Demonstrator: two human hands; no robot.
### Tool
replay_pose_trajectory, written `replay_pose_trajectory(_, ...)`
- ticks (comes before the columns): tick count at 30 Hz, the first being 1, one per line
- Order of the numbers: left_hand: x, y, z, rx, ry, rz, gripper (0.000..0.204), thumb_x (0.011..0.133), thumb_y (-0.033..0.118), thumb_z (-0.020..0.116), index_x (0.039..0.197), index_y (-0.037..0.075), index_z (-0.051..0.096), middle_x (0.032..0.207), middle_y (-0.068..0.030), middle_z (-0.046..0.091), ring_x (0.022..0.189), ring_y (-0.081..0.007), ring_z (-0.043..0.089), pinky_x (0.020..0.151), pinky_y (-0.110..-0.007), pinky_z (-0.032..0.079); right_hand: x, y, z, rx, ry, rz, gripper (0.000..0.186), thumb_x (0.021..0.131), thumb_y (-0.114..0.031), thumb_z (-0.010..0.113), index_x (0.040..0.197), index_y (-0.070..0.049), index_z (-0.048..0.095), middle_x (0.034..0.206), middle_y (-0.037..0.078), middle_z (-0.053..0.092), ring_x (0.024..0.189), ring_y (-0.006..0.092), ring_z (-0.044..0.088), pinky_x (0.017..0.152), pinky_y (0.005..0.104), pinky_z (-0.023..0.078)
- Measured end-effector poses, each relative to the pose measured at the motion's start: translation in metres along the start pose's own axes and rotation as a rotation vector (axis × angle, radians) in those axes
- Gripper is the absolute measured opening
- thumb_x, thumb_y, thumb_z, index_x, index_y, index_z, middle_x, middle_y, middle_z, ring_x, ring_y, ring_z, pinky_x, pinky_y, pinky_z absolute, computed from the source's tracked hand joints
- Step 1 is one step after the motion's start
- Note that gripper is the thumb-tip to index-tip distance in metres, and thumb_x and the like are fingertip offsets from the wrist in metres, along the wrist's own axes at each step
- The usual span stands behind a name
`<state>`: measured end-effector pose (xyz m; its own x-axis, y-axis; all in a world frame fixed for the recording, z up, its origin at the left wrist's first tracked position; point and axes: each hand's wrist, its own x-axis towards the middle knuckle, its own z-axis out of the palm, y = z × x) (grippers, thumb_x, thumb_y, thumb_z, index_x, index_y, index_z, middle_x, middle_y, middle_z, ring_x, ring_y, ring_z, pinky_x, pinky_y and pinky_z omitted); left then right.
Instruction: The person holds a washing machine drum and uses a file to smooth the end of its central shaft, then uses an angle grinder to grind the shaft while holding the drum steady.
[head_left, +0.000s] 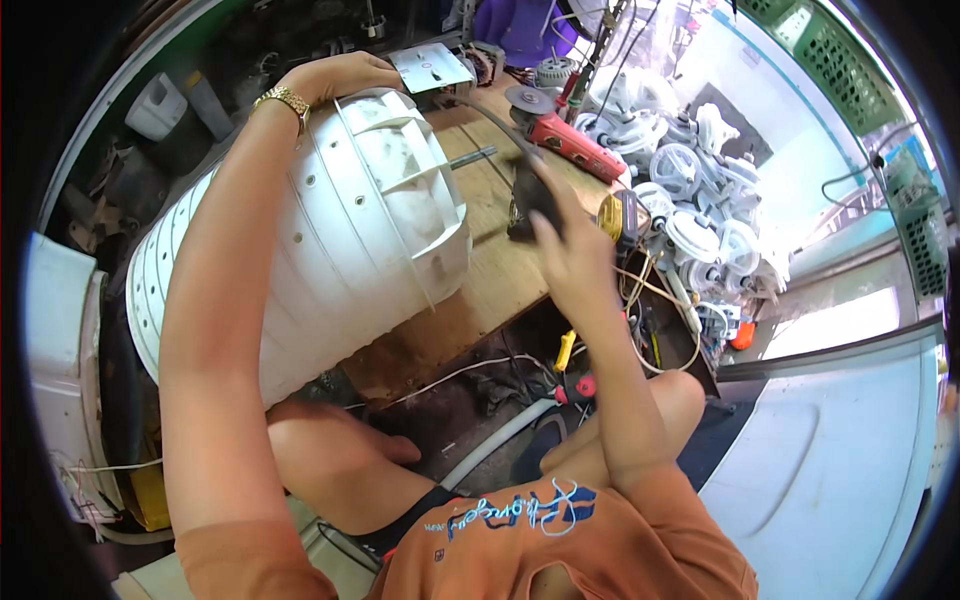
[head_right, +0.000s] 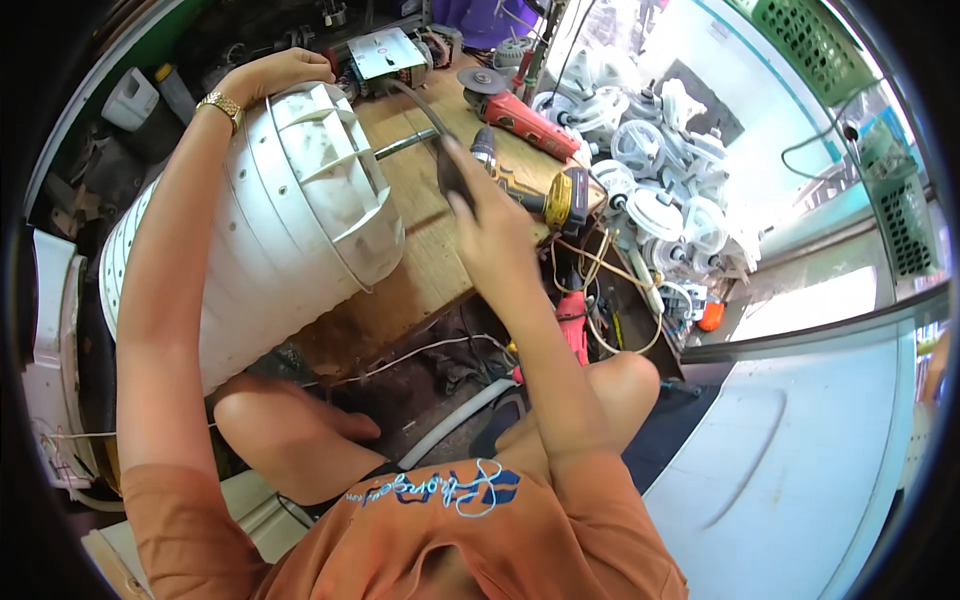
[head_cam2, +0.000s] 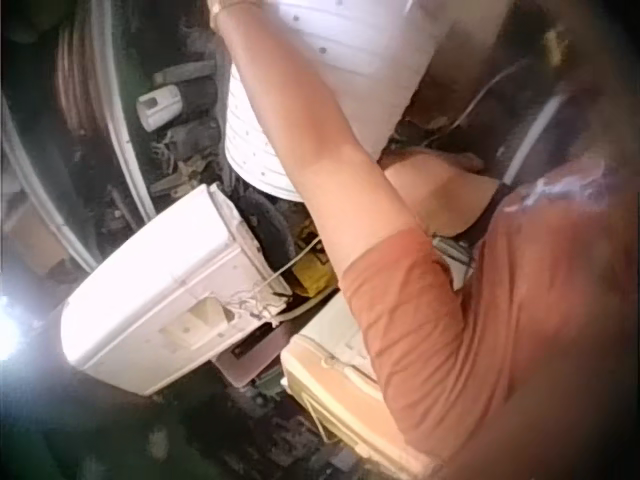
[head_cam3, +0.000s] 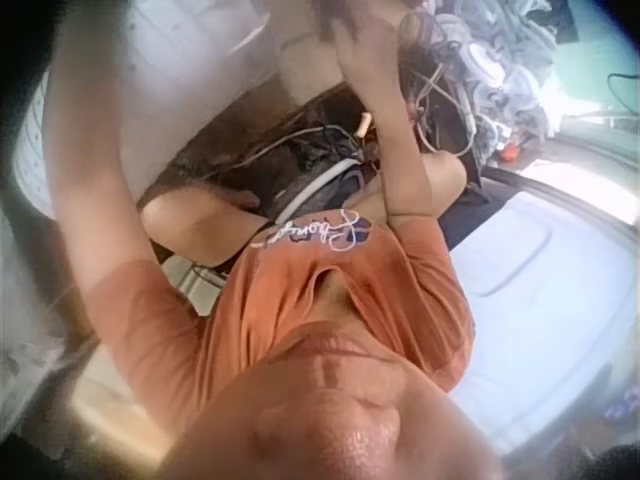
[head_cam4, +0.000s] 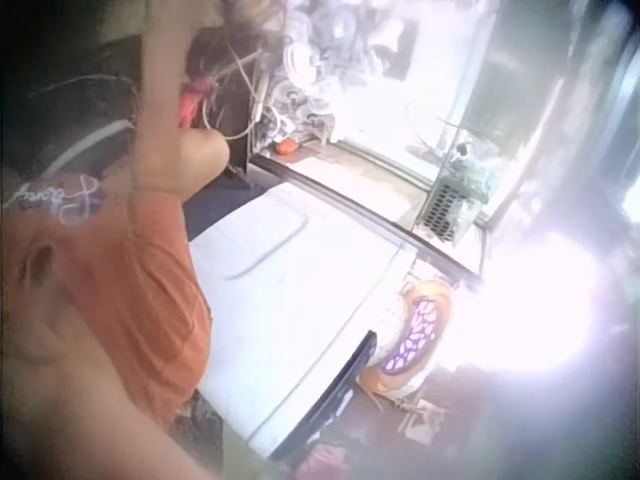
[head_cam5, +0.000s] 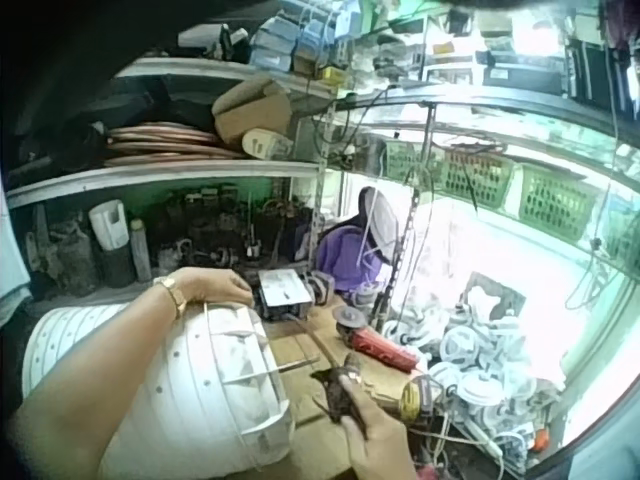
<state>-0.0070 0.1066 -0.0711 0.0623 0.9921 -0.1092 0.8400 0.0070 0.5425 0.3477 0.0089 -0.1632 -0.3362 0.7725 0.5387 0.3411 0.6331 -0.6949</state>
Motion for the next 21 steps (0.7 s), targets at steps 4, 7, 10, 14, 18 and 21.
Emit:
replay_pose_trajectory(4, -0.004, 0.01, -0.008, 0.043, -0.009, -0.078, 0.031, 0.095, 0.035, 0.065, 0.089, 0.005, 0.073, 0.078, 0.0041, 0.062, 0.075, -0.0079, 0.052, 0.075, -0.027, 0.046, -0.044, -0.02, -0.041, 0.089, -0.062, 0.062, 0.06, 0.09, 0.008, 0.059, 0.148, -0.007, 0.05, 0.14, 0.015, 0.063, 0.132, 0.028, 0.06, 0.112, 0.0374, 0.043)
replay_pose_trajectory(7, 0.018, 0.03, 0.003, 0.005, -0.039, -0.005, 0.032, 0.096, 0.034, 0.064, 0.091, 0.004, 0.072, 0.081, 0.003, 0.064, 0.077, -0.0081, 0.053, 0.076, -0.027, 0.046, 0.023, 0.038, 0.015, -0.005, 0.069, -0.03, 0.056, 0.095, -0.008, 0.061, 0.149, -0.016, 0.05, 0.137, 0.021, 0.061, 0.119, 0.0404, 0.063, 0.097, 0.0412, 0.05)
replay_pose_trajectory(10, 0.008, 0.007, -0.013, 0.057, -0.016, 0.099, 0.035, 0.097, 0.036, 0.063, 0.092, 0.002, 0.072, 0.083, 0.0014, 0.065, 0.079, -0.0081, 0.053, 0.079, -0.026, 0.046, 0.031, 0.029, 0.027, 0.013, 0.025, -0.046, 0.056, 0.094, -0.006, 0.06, 0.148, -0.015, 0.051, 0.137, 0.019, 0.062, 0.121, 0.0372, 0.063, 0.1, 0.0401, 0.05)
replay_pose_trajectory(14, -0.01, 0.019, -0.008, 0.056, -0.033, -0.062, 0.035, 0.096, 0.035, 0.063, 0.09, 0.001, 0.071, 0.078, 0.002, 0.062, 0.077, -0.0076, 0.051, 0.077, -0.028, 0.045, -0.049, -0.007, -0.043, 0.14, -0.028, 0.072, 0.058, 0.093, -0.001, 0.06, 0.149, -0.013, 0.05, 0.139, 0.02, 0.061, 0.125, 0.0351, 0.063, 0.105, 0.0385, 0.048)
replay_pose_trajectory(18, 0.013, 0.017, -0.003, 0.001, -0.07, 0.031, 0.032, 0.093, 0.033, 0.064, 0.088, 0.002, 0.071, 0.077, 0.0031, 0.062, 0.076, -0.0079, 0.051, 0.076, -0.029, 0.045, 0.016, 0.024, 0.018, -0.026, 0.034, 0.015, 0.057, 0.092, -0.002, 0.061, 0.148, -0.01, 0.05, 0.137, 0.023, 0.061, 0.124, 0.0376, 0.063, 0.103, 0.0407, 0.048)
replay_pose_trajectory(21, 0.016, 0.007, 0.001, -0.048, 0.002, -0.043, 0.031, 0.093, 0.033, 0.065, 0.09, 0.003, 0.073, 0.08, 0.0033, 0.064, 0.078, -0.0077, 0.052, 0.077, -0.028, 0.045, 0.028, 0.037, 0.033, 0.004, 0.037, -0.011, 0.058, 0.092, -0.002, 0.061, 0.148, -0.011, 0.051, 0.136, 0.023, 0.062, 0.124, 0.0378, 0.063, 0.103, 0.0411, 0.049)
